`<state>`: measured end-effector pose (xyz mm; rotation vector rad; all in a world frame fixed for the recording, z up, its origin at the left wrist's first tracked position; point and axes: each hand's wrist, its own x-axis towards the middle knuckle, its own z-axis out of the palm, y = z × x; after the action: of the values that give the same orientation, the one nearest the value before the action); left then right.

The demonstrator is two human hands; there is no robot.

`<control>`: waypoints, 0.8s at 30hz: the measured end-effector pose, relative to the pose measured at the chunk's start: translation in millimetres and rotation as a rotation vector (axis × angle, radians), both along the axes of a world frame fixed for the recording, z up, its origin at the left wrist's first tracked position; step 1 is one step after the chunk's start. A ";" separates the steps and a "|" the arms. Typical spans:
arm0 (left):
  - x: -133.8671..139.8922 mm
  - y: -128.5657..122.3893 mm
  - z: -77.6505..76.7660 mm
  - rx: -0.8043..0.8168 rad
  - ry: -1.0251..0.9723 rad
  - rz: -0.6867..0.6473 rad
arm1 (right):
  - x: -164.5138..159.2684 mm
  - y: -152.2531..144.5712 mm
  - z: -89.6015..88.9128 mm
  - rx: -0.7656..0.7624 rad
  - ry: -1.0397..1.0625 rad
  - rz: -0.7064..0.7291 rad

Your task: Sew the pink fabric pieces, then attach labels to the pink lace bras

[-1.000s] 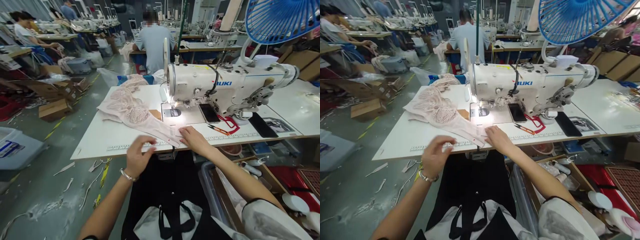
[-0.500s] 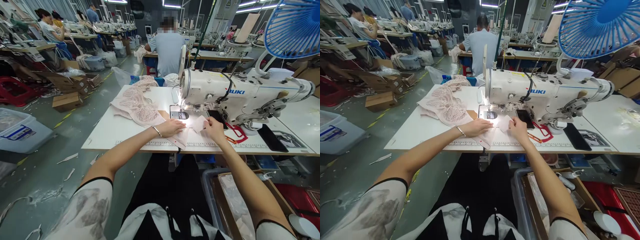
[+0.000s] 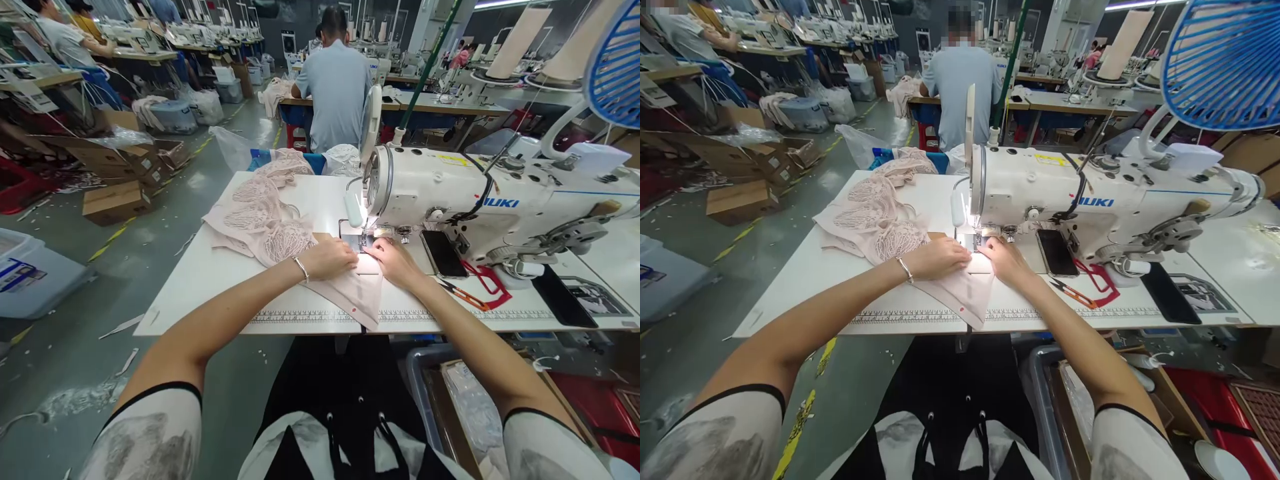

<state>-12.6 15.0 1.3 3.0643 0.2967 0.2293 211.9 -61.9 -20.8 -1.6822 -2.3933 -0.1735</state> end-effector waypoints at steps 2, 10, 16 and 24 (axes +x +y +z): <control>0.2 13.6 0.3 0.073 0.038 0.062 | 1.1 -0.2 -2.1 -0.001 0.027 -0.013; 20.6 39.8 -0.2 0.228 0.055 0.387 | 11.5 -17.9 2.7 0.086 0.138 -0.154; 16.9 24.3 -1.4 0.030 0.027 0.208 | 12.7 -41.9 5.7 0.173 0.225 -0.078; 6.0 13.1 -11.3 0.120 -0.031 0.042 | 3.2 -27.6 2.2 0.143 0.183 -0.045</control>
<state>-6.6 28.2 -10.0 3.1715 0.3584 0.3074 215.0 -89.4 -18.7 -1.6142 -2.1583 -0.1845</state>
